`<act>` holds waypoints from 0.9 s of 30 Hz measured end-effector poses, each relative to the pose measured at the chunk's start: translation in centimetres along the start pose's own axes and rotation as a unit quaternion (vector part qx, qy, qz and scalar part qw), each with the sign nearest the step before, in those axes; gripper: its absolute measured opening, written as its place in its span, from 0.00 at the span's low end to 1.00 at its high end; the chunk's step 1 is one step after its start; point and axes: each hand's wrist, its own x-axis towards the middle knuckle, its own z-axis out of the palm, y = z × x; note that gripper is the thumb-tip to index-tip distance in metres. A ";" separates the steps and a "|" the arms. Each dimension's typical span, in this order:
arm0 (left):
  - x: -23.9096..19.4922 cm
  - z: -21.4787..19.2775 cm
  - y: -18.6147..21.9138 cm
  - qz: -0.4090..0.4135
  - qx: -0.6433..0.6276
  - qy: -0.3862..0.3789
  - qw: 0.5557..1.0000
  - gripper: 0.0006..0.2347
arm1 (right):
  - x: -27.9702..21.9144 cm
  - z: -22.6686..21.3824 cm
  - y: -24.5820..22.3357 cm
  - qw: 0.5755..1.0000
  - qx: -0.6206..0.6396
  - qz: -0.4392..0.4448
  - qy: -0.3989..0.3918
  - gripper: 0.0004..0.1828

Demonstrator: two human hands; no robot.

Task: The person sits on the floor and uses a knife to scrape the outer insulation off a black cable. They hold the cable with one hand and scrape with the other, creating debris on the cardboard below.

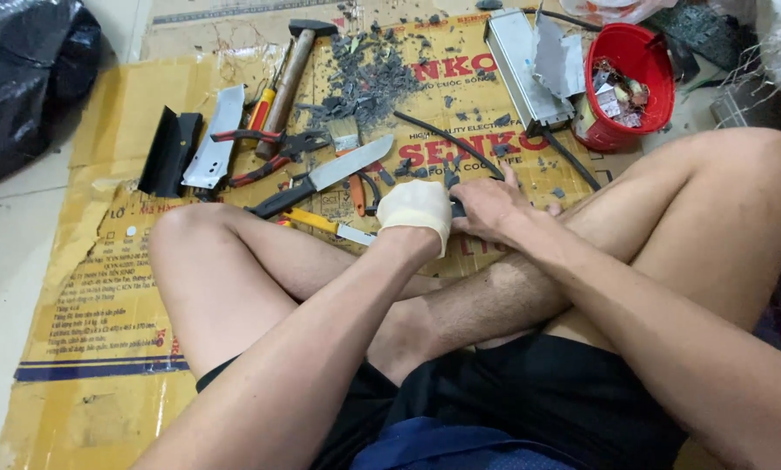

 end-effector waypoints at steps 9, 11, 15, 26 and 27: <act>-1.3 0.1 -1.1 -0.026 -0.076 0.018 0.997 0.14 | -1.4 -1.2 -0.9 0.999 0.037 -0.009 -0.002 0.25; -1.1 1.7 -1.6 -0.042 -0.131 0.019 0.990 0.15 | -1.4 -0.6 -0.6 0.999 0.035 -0.009 -0.008 0.29; 3.6 5.7 -2.3 -0.020 -0.168 0.039 0.985 0.17 | -1.7 -0.9 -1.3 1.000 -0.003 0.027 -0.012 0.30; 0.5 7.3 -5.6 -0.078 -0.423 0.115 0.896 0.14 | 0.2 0.5 -2.9 0.996 0.068 0.007 0.061 0.17; 0.1 7.1 -5.8 -0.078 -0.423 0.116 0.895 0.14 | 0.5 0.6 -2.7 0.996 0.067 0.006 0.061 0.17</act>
